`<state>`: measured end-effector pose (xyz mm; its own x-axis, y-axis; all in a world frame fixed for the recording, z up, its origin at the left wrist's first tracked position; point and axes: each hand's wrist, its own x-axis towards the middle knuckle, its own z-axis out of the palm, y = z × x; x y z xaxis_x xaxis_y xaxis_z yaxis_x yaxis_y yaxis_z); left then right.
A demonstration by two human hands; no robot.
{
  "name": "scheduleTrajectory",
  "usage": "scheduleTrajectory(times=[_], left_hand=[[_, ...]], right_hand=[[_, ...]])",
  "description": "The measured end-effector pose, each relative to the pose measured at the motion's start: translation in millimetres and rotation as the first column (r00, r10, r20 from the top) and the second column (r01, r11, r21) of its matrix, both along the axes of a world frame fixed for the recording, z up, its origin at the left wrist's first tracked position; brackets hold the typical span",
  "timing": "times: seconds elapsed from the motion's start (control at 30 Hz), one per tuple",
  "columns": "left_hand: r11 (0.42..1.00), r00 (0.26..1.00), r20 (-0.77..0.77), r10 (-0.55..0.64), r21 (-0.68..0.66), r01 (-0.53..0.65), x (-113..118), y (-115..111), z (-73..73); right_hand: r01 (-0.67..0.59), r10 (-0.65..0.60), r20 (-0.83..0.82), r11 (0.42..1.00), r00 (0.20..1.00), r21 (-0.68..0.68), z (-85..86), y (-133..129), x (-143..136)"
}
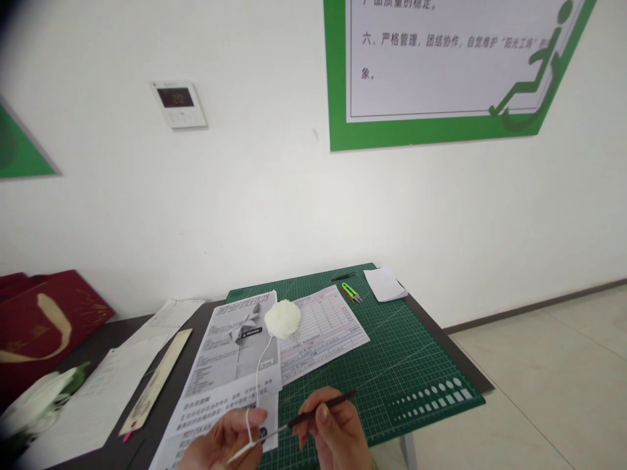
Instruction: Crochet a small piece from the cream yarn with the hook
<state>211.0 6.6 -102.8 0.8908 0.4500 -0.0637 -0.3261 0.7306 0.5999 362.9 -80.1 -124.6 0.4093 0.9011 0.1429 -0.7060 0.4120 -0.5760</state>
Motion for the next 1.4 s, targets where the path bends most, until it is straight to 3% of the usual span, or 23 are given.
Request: scheduleTrajectory(times=[0.23, 0.4, 0.53, 0.73, 1.07, 1.27, 1.4], left_hand=[[0.994, 0.983, -0.148, 0.109, 0.026, -0.106, 21.8, -5.6, -11.5], [0.986, 0.975, -0.163, 0.153, 0.093, -0.14, 29.2, -19.8, -4.8], [0.982, 0.971, -0.175, 0.165, 0.12, -0.146, 23.0, -15.9, -4.4], [0.984, 0.961, -0.236, 0.141, 0.141, -0.11, 17.0, -2.8, -10.0], [0.979, 0.969, -0.206, 0.134, 0.18, -0.097, 20.5, -15.1, -3.5], [0.942, 0.938, -0.295, 0.185, 0.326, -0.083, 14.3, -11.5, -8.9], [0.854, 0.903, -0.319, 0.288, 0.511, -0.092, 6.8, -13.8, -5.7]], right_hand=[[-0.181, 0.13, -0.252, 0.965, 0.959, -0.192, -6.2, 6.7, -17.9], [-0.049, -0.002, -0.201, 0.968, 0.98, -0.248, -4.5, 9.3, -23.0], [0.02, -0.058, -0.154, 0.971, 0.986, -0.237, -4.1, 9.1, -23.9], [-0.018, -0.019, -0.149, 0.97, 0.989, -0.243, -2.0, 7.9, -24.3], [-0.06, 0.005, -0.208, 0.964, 0.978, -0.259, -5.7, 10.1, -21.6], [-0.027, -0.02, -0.176, 0.964, 0.984, -0.263, 0.7, 8.3, -22.3], [-0.029, -0.021, -0.182, 0.963, 0.983, -0.268, 1.1, 7.7, -21.8]])
